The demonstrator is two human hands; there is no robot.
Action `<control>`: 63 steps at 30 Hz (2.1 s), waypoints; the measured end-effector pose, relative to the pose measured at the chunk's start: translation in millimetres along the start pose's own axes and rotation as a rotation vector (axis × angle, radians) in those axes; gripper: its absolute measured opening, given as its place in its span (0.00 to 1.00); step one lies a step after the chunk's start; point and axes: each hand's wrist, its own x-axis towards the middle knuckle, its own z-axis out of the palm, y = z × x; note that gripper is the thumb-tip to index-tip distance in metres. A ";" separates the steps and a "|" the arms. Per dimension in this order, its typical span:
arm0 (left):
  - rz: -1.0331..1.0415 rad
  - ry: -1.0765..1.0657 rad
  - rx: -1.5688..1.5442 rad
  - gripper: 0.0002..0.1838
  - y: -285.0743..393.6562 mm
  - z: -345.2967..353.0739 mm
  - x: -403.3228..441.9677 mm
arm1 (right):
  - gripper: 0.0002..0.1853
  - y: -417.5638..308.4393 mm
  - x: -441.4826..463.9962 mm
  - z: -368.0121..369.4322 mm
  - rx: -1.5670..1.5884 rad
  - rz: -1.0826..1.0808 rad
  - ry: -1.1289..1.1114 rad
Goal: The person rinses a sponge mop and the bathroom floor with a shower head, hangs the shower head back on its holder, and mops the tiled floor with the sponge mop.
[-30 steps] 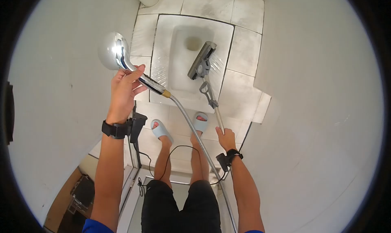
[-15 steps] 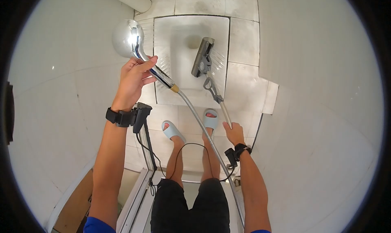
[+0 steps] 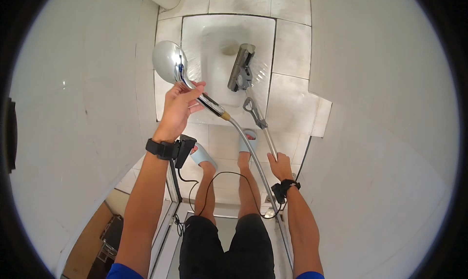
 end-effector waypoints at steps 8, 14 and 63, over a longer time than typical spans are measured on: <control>-0.122 -0.008 -0.057 0.11 -44.3 -23.1 20.2 | 0.24 6.3 -6.2 -3.0 -0.123 0.003 0.008; -0.172 -0.032 -0.060 0.12 -63.3 -31.9 41.4 | 0.24 16.8 -3.1 4.6 -0.208 0.037 -0.001; -0.278 -0.050 -0.005 0.14 -112.5 -24.4 87.3 | 0.25 24.4 -6.3 17.4 -0.145 0.128 0.012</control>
